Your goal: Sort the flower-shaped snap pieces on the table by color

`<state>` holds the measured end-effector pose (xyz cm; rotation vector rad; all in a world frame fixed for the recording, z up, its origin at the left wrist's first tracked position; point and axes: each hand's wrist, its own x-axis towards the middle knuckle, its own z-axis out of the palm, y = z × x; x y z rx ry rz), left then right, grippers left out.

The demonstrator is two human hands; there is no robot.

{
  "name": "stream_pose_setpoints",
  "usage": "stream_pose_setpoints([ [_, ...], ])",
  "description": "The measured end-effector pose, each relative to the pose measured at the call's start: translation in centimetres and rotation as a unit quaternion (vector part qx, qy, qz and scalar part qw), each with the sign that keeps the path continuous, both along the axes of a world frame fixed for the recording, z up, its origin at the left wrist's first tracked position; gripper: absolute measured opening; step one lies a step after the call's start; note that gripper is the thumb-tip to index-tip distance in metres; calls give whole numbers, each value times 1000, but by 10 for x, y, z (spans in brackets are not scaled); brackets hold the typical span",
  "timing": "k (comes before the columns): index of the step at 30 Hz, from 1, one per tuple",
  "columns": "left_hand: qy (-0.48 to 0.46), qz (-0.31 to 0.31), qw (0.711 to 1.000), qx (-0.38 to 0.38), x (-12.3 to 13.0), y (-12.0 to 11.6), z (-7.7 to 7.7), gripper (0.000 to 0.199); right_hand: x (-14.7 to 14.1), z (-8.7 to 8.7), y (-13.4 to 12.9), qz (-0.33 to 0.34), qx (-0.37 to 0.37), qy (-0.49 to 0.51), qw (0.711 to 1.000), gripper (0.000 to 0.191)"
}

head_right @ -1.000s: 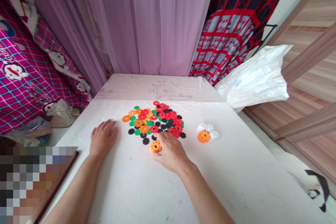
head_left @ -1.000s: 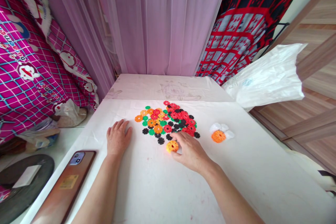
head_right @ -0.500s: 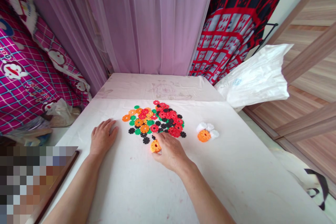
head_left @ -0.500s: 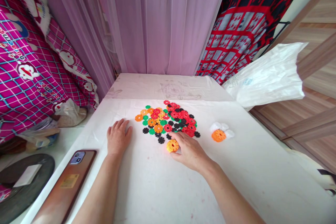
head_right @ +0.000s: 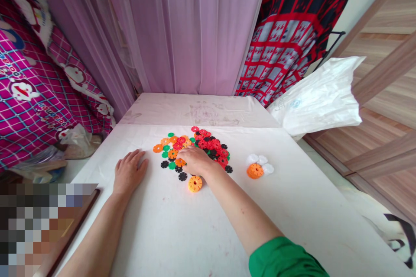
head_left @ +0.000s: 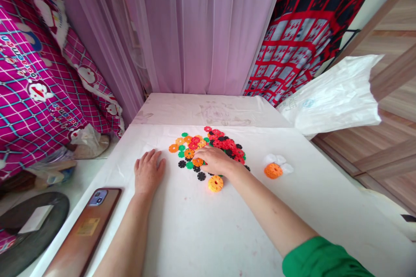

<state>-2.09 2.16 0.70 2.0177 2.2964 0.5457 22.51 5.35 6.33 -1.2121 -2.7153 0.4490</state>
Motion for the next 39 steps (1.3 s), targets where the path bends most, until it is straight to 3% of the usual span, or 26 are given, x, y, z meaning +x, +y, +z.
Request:
stream_pose_setpoints([
  [5, 2, 0, 1000, 1, -1, 0, -1, 43, -5, 1, 3, -23, -11, -40, 999, 38],
  [11, 0, 0, 1000, -5, 0, -1, 0, 43, -3, -4, 6, -65, -55, 15, 996, 53],
  [17, 0, 3, 1000, 5, 1, 0, 0, 41, 26, 9, -25, -145, -89, 138, 976, 62],
  [24, -3, 1, 1000, 5, 0, 0, -1, 43, 47, 15, -74, -137, -84, 126, 979, 60],
  [32, 0, 0, 1000, 11, 1, 0, -1, 42, 46, 8, -75, -132, -67, 99, 984, 63],
  [39, 1, 0, 1000, 5, 0, 0, -1, 44, 45, 12, -77, -132, -72, 76, 986, 65],
])
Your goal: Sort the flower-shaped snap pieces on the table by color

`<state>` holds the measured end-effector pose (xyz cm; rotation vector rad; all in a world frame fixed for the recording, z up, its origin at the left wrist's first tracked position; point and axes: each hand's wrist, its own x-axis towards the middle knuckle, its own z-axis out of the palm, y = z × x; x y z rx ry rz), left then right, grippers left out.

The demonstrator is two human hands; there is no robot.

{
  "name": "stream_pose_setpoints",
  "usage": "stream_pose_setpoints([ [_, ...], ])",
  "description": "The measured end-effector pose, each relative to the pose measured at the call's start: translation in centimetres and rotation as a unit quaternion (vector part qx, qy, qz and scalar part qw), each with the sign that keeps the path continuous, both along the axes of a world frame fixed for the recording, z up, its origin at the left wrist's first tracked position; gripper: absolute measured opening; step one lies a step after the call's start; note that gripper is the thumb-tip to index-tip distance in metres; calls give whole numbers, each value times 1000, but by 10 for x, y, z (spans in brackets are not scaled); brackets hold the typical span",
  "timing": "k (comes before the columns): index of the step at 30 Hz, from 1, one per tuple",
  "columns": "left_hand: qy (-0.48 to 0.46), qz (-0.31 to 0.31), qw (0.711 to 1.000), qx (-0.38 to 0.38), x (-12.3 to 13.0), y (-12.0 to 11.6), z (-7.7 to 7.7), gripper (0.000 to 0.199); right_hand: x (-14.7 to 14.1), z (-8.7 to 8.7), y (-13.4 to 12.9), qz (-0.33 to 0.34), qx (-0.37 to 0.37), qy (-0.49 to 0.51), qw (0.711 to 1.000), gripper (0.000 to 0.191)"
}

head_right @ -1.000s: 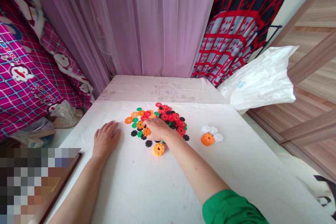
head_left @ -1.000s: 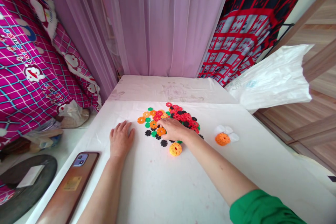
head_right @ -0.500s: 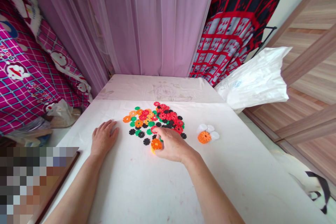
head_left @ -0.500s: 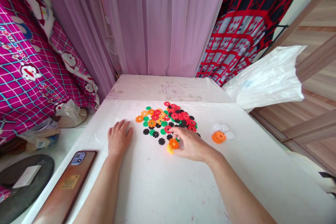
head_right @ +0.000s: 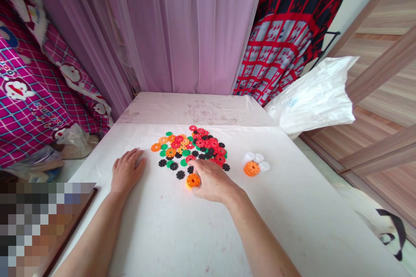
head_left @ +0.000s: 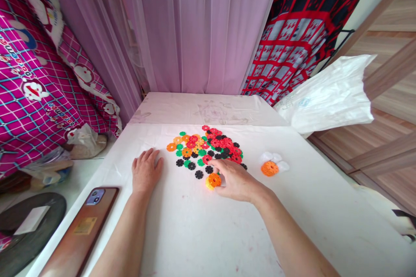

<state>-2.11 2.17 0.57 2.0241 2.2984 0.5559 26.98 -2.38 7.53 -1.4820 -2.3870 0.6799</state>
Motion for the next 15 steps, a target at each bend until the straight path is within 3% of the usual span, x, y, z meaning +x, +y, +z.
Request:
stream_pose_setpoints([
  [15, 1, -1, 1000, -8, 0, 0, 0, 45, -1, 7, 1, 6, 10, -20, 1000, 59],
])
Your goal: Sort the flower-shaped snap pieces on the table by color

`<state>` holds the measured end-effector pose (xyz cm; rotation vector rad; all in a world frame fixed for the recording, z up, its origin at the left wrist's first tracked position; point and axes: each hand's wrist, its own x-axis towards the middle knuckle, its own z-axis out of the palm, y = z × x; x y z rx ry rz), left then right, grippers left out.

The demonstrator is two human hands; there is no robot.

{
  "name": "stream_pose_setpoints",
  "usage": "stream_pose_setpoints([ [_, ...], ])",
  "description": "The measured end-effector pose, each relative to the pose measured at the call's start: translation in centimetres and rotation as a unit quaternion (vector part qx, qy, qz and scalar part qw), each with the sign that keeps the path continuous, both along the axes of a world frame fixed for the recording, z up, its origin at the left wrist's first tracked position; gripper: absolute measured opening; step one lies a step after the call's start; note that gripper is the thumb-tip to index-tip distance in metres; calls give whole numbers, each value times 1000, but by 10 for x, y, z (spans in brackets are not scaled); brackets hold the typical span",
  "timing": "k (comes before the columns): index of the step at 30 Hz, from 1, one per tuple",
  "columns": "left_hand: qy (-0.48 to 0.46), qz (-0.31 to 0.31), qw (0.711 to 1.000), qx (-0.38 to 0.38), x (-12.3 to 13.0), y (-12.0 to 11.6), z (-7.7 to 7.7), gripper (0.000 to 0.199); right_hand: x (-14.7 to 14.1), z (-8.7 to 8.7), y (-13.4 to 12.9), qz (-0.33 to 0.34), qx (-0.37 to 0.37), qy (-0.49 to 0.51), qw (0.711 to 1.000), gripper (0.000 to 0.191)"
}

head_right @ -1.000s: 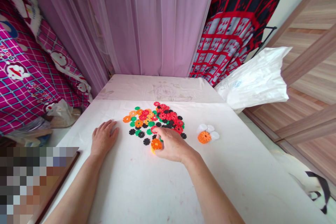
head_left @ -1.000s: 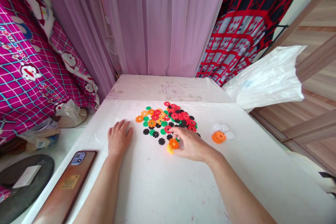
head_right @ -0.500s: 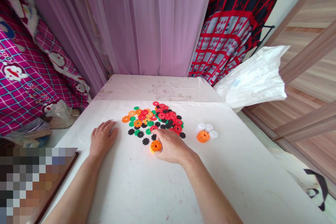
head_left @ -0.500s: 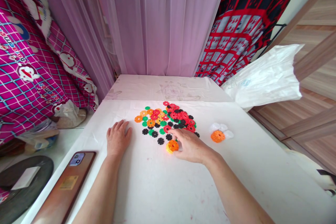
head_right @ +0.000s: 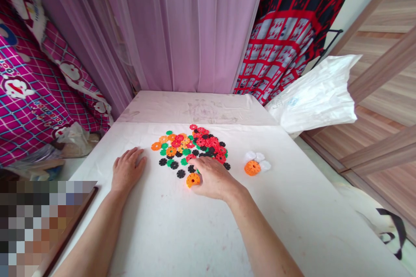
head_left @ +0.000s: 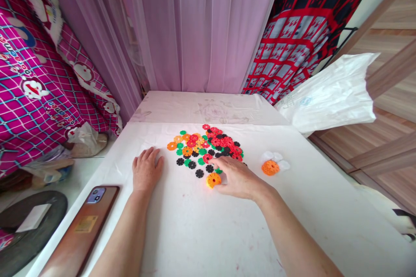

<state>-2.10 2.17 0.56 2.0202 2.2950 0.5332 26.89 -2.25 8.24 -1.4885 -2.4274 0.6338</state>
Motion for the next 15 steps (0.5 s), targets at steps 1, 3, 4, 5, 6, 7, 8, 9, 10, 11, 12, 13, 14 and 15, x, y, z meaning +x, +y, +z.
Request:
stream_pose_setpoints([
  [1, 0, -1, 1000, -1, 0, 0, 0, 45, -1, 0, 0, 6, -2, -7, 1000, 60],
  [3, 1, -1, 1000, -1, 0, 0, 0, 45, -5, -2, -1, 12, -7, -24, 1000, 62],
  [4, 2, 0, 1000, -1, 0, 0, 0, 45, -6, -4, -2, 12, -9, -31, 999, 62],
  [5, 3, 1, 1000, 0, 0, 0, 0, 45, -7, -5, -3, 10, -11, -36, 999, 62],
  [6, 5, 2, 1000, 2, 0, 0, 0, 44, -9, -6, -4, 8, -12, -40, 999, 62],
  [7, 6, 3, 1000, 4, 0, 0, 0, 44, -9, -8, -4, 5, -13, -43, 999, 61],
  [8, 7, 3, 1000, 6, 0, 0, -1, 44, -10, -8, -5, 2, -13, -45, 999, 59],
  [9, 7, 2, 1000, 8, 0, 0, -1, 44, -10, -9, -5, -2, -13, -47, 999, 58],
  [10, 7, 2, 1000, 9, -1, 0, -1, 43, -10, -9, -6, -4, -12, -49, 999, 57],
  [11, 6, 2, 1000, 11, -1, 0, -2, 43, -10, -10, -6, -6, -11, -51, 999, 55],
  [12, 6, 1, 1000, 11, -1, 0, -2, 43, -10, -10, -6, -8, -9, -52, 999, 54],
  [13, 6, 1, 1000, 12, -1, 0, -2, 43, -9, -10, -6, -8, -9, -53, 999, 53],
  [14, 5, 1, 1000, 11, -1, 0, -2, 43, -9, -10, -6, -8, -8, -52, 999, 53],
  [15, 5, 1, 1000, 10, -1, 0, -2, 43, -9, -11, -6, -9, -8, -51, 999, 52],
])
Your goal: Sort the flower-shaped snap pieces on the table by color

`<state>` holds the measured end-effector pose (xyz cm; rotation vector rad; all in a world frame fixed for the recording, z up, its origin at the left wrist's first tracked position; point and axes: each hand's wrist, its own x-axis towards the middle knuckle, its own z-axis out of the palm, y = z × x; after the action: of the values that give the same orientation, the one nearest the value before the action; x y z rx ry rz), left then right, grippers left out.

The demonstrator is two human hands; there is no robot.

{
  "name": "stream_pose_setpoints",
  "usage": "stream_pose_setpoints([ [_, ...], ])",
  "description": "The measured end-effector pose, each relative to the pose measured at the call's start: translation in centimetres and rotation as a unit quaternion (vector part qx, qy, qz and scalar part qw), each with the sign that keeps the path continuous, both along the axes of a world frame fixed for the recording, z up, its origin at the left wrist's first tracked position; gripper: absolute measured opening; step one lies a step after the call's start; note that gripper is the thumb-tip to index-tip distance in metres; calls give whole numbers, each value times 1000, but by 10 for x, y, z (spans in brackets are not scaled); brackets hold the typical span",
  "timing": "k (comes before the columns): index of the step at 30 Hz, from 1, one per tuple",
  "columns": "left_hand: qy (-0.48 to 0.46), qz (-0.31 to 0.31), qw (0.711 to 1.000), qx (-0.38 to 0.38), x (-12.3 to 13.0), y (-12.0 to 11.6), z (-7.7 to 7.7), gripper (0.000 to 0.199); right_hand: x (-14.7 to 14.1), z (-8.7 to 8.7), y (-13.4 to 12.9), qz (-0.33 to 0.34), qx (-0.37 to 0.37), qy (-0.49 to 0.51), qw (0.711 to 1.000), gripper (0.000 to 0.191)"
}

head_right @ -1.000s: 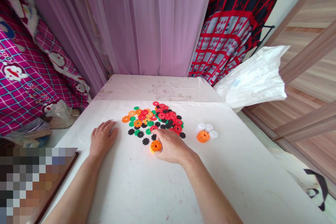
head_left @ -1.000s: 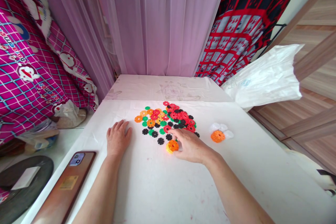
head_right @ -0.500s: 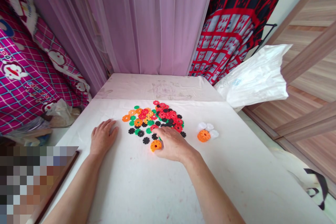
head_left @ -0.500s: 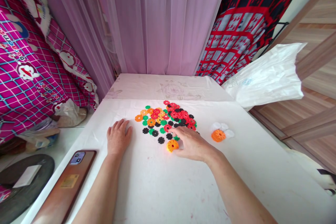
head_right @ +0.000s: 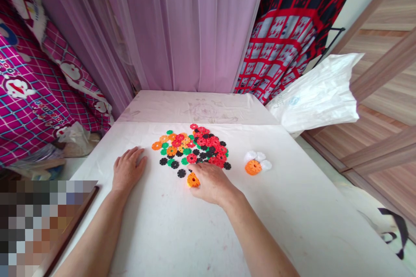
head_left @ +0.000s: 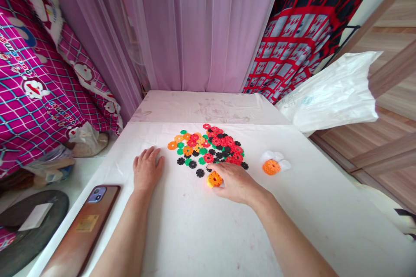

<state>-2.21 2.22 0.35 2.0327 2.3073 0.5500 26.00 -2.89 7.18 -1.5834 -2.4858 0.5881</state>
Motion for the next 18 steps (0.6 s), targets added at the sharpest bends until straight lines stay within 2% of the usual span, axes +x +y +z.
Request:
stream_pose_setpoints([
  [13, -3, 3, 1000, -5, 1, 0, 1, 43, 7, -5, -3, -2, 5, 17, 1000, 48],
  [15, -1, 2, 1000, -8, 1, 0, 1, 44, 7, -7, -3, -6, 1, 15, 1000, 54],
  [18, 0, 0, 1000, -8, 0, 0, 1, 44, 6, -10, -5, -19, -3, 10, 1000, 73],
])
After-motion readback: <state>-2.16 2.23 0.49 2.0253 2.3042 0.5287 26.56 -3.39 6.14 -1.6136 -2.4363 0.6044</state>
